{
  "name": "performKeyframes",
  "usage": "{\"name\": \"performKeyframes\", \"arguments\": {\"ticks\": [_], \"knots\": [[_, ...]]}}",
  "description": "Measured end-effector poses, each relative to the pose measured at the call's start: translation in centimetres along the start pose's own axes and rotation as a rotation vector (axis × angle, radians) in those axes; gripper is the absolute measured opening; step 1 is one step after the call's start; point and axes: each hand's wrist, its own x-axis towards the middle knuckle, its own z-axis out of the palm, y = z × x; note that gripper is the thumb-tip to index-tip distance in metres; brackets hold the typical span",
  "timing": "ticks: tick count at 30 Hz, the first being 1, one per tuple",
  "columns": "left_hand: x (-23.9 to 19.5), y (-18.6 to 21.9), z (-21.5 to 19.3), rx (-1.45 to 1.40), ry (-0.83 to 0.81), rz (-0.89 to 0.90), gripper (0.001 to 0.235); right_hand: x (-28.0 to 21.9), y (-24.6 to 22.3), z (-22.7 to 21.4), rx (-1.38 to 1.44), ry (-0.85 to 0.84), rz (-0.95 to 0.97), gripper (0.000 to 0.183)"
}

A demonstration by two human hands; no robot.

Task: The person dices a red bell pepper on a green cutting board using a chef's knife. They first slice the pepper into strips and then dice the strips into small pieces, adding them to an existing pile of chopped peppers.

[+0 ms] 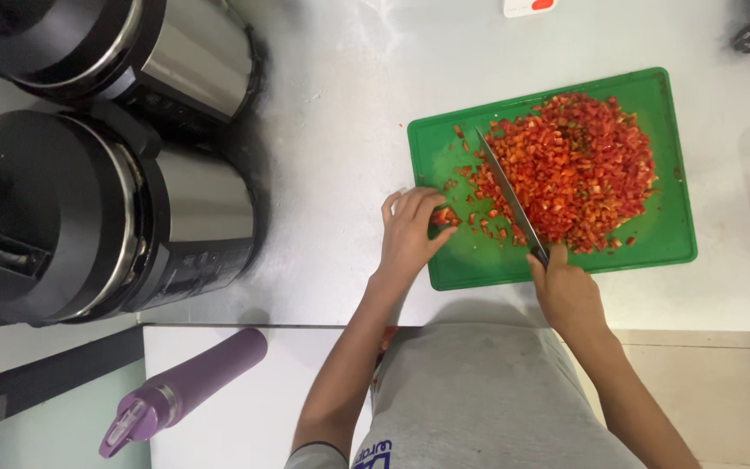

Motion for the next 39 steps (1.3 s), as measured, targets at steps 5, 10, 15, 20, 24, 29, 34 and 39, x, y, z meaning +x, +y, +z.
{"name": "performKeyframes", "arguments": {"ticks": [5, 10, 15, 20, 24, 29, 34, 39], "knots": [[-0.6, -0.6, 0.7, -0.005, 0.007, 0.034, 0.035, 0.0, -0.5, 0.8, 0.009, -0.004, -0.067, 0.046], [-1.0, -0.9, 2.2, -0.055, 0.067, 0.031, 0.029, 0.0, -0.8, 1.2, 0.039, 0.005, -0.097, 0.044], [-0.4, 0.1, 4.0, -0.065, 0.069, 0.027, 0.032, -0.1, -1.3, 1.1, 0.029, 0.037, -0.139, 0.043], [0.5, 1.1, 4.5, -0.053, 0.093, 0.004, 0.034, 0.0, -2.1, 1.2, 0.025, 0.059, -0.160, 0.040], [0.3, 1.0, 3.8, -0.074, 0.080, 0.096, 0.031, -0.1, -2.5, 1.4, 0.012, 0.046, -0.162, 0.040], [0.1, 0.5, 3.2, -0.108, 0.065, 0.157, 0.027, 0.1, -2.7, 1.1, -0.027, -0.002, -0.128, 0.040], [-0.4, 0.3, 3.0, -0.047, 0.106, 0.207, 0.027, -0.8, -3.1, 1.0, -0.058, 0.044, -0.148, 0.039], [-0.3, 0.1, 3.1, -0.050, 0.086, 0.209, 0.028, -1.2, -3.6, 1.2, -0.156, 0.047, -0.176, 0.037]]}}
